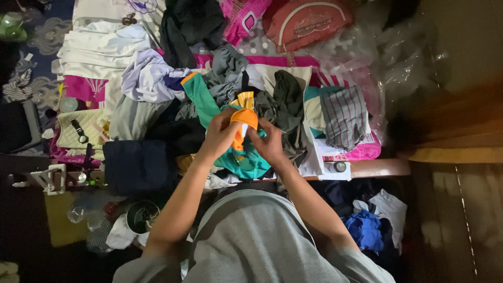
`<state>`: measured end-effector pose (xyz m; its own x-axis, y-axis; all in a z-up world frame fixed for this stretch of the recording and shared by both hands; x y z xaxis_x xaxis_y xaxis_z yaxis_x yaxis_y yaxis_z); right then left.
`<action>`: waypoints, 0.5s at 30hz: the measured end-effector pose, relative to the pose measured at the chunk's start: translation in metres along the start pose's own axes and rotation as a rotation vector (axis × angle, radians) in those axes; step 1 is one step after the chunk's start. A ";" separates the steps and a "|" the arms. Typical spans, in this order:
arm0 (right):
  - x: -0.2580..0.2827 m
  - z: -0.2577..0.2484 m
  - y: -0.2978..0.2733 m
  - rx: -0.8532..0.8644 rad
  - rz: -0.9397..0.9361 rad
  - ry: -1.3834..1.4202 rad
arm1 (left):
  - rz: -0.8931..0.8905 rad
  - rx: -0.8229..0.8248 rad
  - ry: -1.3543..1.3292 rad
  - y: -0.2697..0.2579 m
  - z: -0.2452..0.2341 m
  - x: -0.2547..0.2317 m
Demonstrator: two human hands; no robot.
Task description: The person is folding various items of clothing from a large pile on a bed.
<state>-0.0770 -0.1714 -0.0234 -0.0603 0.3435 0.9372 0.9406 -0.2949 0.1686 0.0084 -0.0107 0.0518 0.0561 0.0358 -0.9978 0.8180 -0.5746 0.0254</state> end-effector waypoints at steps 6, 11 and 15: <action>-0.012 0.005 0.001 0.101 0.129 0.530 | 0.047 -0.036 0.142 0.007 -0.004 -0.006; -0.025 0.011 0.003 0.044 0.246 0.902 | -0.298 -0.034 -0.005 0.001 0.006 0.050; -0.018 0.004 0.009 -0.003 0.488 1.249 | -0.420 -0.049 -0.519 -0.004 0.023 0.090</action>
<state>-0.0660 -0.1764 -0.0404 0.0142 -0.8352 0.5498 0.9526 -0.1559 -0.2614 -0.0034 -0.0241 -0.0394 -0.5453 -0.1571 -0.8234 0.7363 -0.5593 -0.3809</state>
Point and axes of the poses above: each hand's wrist, its own y-axis towards the middle knuckle, its own z-axis out of the palm, x = y × z, the point moved 1 cm from there along y, towards the middle knuckle, and after that the axes turned 1 degree about x, right-handed, at the moved point
